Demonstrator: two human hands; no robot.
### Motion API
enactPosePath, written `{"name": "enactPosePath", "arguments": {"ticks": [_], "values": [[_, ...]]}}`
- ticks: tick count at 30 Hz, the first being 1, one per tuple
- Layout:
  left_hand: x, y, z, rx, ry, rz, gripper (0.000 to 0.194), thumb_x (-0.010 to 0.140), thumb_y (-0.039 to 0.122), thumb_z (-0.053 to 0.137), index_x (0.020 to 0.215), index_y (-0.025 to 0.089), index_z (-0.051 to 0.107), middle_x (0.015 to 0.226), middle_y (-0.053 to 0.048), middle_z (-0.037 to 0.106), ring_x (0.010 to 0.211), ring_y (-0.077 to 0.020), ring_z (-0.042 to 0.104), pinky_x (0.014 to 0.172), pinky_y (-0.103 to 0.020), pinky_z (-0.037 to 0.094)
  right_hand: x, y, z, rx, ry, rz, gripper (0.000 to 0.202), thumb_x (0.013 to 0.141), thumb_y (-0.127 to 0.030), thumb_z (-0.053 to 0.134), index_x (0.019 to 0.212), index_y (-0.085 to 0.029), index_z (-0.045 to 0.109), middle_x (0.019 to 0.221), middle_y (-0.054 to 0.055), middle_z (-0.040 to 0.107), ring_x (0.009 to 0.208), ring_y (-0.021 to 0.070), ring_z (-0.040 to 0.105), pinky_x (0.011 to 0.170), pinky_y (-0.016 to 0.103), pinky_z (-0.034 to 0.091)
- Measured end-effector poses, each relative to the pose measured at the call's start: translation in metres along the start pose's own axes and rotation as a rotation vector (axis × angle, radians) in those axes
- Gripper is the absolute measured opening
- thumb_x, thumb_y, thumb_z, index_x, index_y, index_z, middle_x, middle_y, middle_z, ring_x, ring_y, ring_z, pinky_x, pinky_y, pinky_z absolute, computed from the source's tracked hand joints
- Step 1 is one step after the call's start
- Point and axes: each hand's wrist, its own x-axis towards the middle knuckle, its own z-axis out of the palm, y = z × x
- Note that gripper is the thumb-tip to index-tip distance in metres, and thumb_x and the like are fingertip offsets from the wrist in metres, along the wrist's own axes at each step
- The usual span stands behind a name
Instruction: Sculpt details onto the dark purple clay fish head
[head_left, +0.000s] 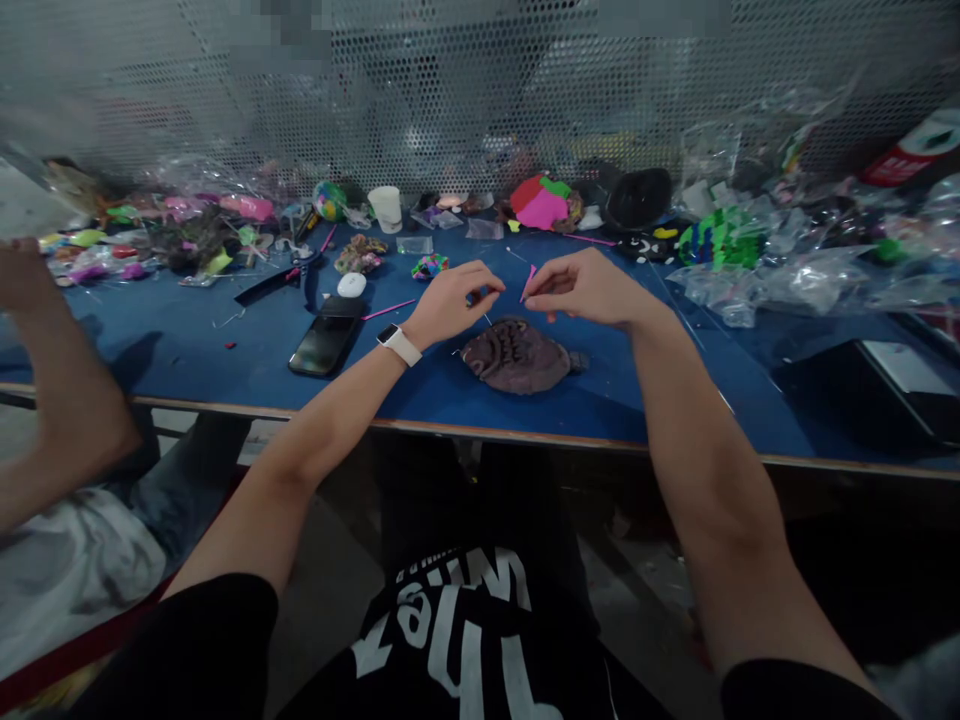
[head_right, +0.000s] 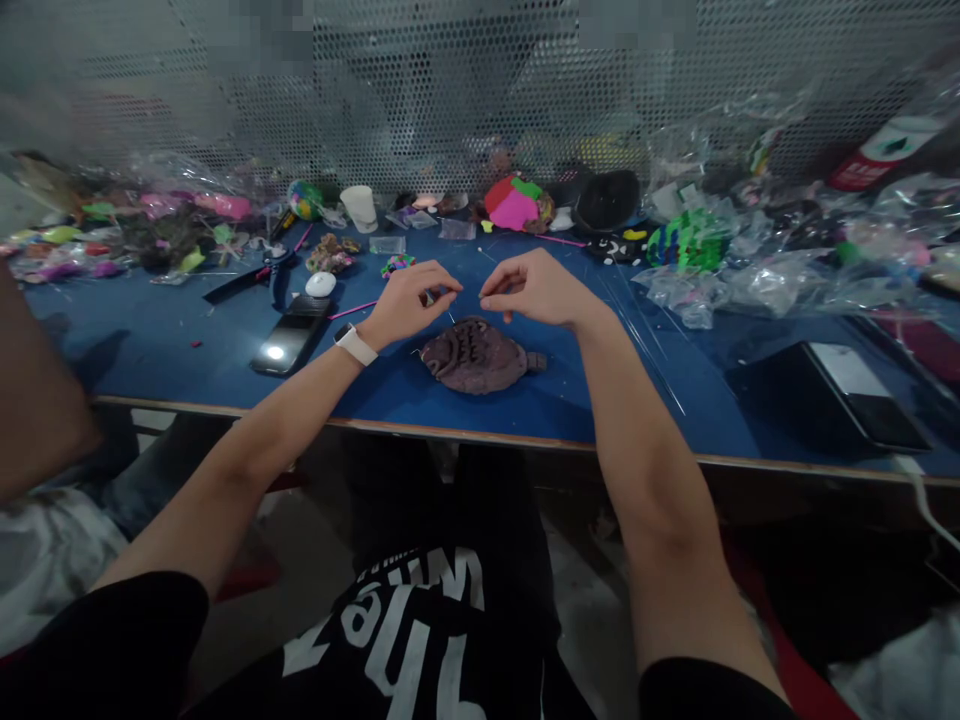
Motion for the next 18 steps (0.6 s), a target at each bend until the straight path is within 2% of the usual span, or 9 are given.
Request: {"name": "enactPosePath", "arguments": {"ticks": [4,6,12,15,18], "values": [[0.0005,-0.0007,0.0006,0.0,-0.017,0.006,0.017,0.11,0.021,0.065,0.114,0.021,0.081,0.11,-0.008,0.08,0.087,-0.0178,0.075,0.083,-0.034,0.065,-0.0007,0.0024,-0.0059,-0.075,-0.173,-0.008,0.036,0.083,-0.051,0.096,0.105,-0.023,0.089,0.094,0.007,0.087,0.068,0.02,0.076,0.07,0.038,0.063],[0.0006,-0.0005,0.0003,-0.001,-0.019,0.007,0.017,0.11,0.021,0.065,0.114,0.021,0.082,0.11,-0.008,0.081,0.088,-0.018,0.075,0.082,-0.033,0.065,-0.0003,0.0028,-0.0068,-0.116,-0.208,-0.013,0.033,0.086,-0.05,0.093,0.104,-0.023,0.09,0.1,0.007,0.088,0.07,0.02,0.078,0.073,0.038,0.064],[0.0,-0.002,0.001,-0.007,-0.021,0.018,0.018,0.11,0.021,0.065,0.113,0.021,0.082,0.109,-0.009,0.081,0.089,-0.019,0.076,0.08,-0.033,0.063,-0.0001,0.0027,-0.0072,-0.186,-0.177,0.004,0.028,0.087,-0.046,0.092,0.104,-0.023,0.091,0.1,0.008,0.089,0.079,0.0245,0.081,0.073,0.038,0.065],[-0.0002,-0.0021,0.0014,-0.003,-0.033,0.012,0.018,0.109,0.022,0.065,0.112,0.021,0.082,0.108,-0.008,0.081,0.09,-0.0198,0.076,0.08,-0.034,0.063,0.0004,0.0037,-0.006,-0.167,-0.188,-0.026,0.03,0.087,-0.046,0.091,0.106,-0.023,0.089,0.098,0.007,0.088,0.076,0.0232,0.08,0.07,0.037,0.063],[-0.0004,-0.0017,0.0009,-0.009,-0.035,0.013,0.018,0.109,0.022,0.064,0.112,0.021,0.082,0.107,-0.008,0.081,0.089,-0.0197,0.076,0.081,-0.034,0.063,0.001,0.0049,-0.0047,-0.147,-0.184,-0.039,0.03,0.089,-0.049,0.089,0.104,-0.023,0.088,0.087,0.005,0.084,0.07,0.0208,0.077,0.068,0.036,0.061]]}}
